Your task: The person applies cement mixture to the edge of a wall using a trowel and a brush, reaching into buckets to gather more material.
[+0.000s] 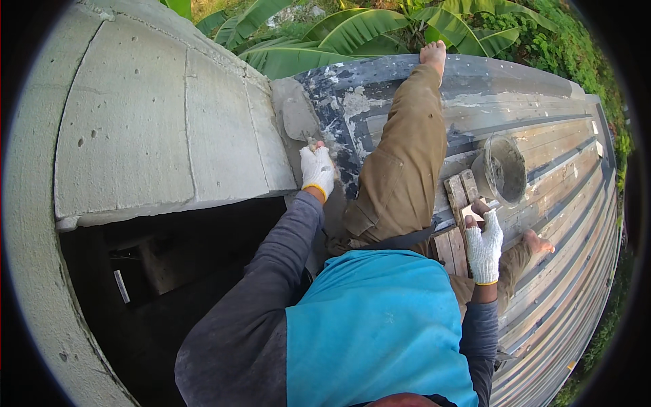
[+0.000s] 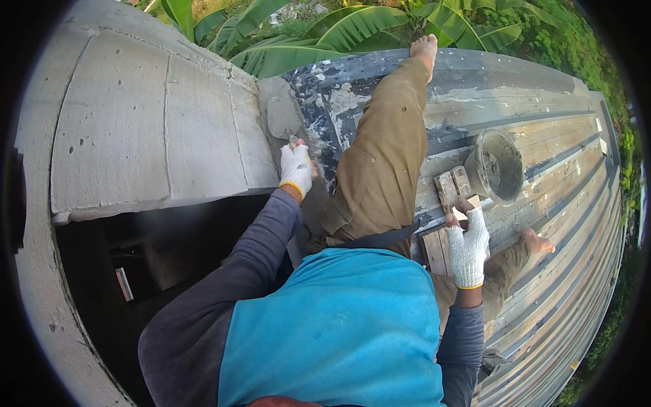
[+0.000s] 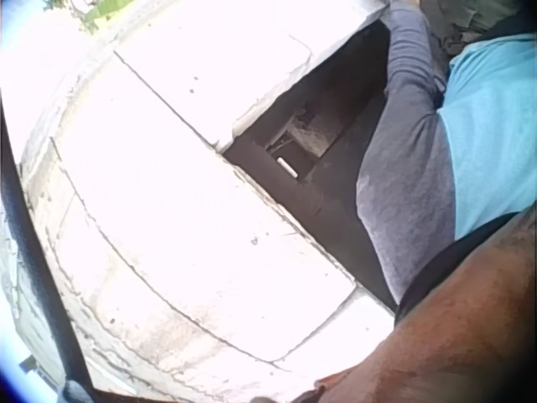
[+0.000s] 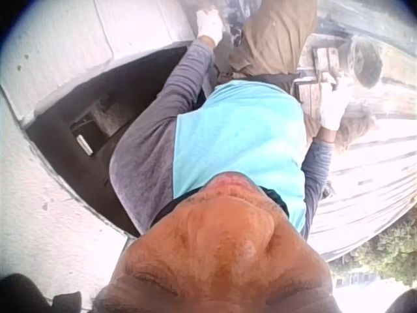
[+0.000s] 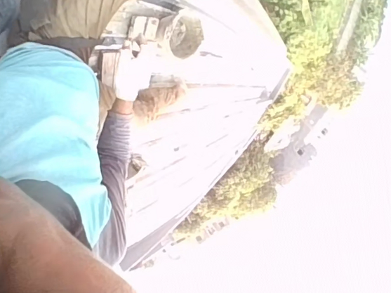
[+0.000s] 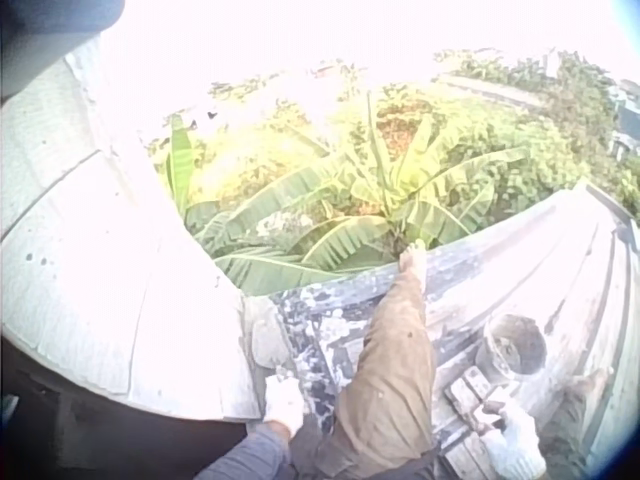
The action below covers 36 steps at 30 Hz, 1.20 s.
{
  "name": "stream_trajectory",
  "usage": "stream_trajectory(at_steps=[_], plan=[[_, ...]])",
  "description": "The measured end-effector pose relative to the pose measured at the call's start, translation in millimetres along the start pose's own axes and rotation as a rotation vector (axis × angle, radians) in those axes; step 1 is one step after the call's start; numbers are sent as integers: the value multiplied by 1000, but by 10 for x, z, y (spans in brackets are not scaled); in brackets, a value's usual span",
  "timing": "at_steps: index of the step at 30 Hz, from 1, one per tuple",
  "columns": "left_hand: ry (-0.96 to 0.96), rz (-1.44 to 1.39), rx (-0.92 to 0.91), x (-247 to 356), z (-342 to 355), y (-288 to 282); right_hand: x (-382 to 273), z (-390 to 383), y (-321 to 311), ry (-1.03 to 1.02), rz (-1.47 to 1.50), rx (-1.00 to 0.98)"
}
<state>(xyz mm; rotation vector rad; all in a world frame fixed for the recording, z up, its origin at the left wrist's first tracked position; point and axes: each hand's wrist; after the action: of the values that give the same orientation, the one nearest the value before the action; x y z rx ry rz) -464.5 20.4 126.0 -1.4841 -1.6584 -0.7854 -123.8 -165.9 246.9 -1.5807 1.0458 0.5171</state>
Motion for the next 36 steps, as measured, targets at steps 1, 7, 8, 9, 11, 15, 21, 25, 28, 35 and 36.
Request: stream_trajectory(at_steps=[1, 7, 8, 9, 11, 15, 21, 25, 28, 35, 36], plan=[[-49, -107, 48, 237, 31, 174, 29, -4, -11, 12, 5, 10], [-68, -290, 99, 256, 698, 67, 95, 2, -35, -12, -54, 49], [-83, -232, 45, 223, 715, 70, 110, -6, -34, -6, -54, 46], [-97, -339, 103, 361, 456, 237, 131, -16, -36, 15, -44, 45], [-136, -368, 118, 232, 334, 295, 132, -21, -45, 30, -30, 42], [-191, -392, 76, -178, 123, 179, 128, -18, -52, 9, -7, 54], [-230, -368, 76, -224, -715, 300, 276, -75, -65, -23, -71, 86], [-266, -391, 21, -370, -921, -14, 176, -129, -101, 24, -26, 49], [-241, -340, -48, -278, -1026, -63, 301, -151, -107, 62, 6, 45], [-109, -230, -16, -137, -329, 42, 134, -75, -89, 26, -28, 34], [-104, -263, 21, -108, -286, 69, 120, -68, -87, 37, -22, 25]])
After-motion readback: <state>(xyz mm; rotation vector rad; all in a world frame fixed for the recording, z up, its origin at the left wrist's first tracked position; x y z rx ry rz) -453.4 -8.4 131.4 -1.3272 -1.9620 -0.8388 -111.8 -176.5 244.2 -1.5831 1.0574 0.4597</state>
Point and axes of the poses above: each hand's wrist, its own z-axis towards the middle knuckle, its own y-axis out of the palm, x = y × z, and after that the axes turned 14 degrees about -x, right-handed
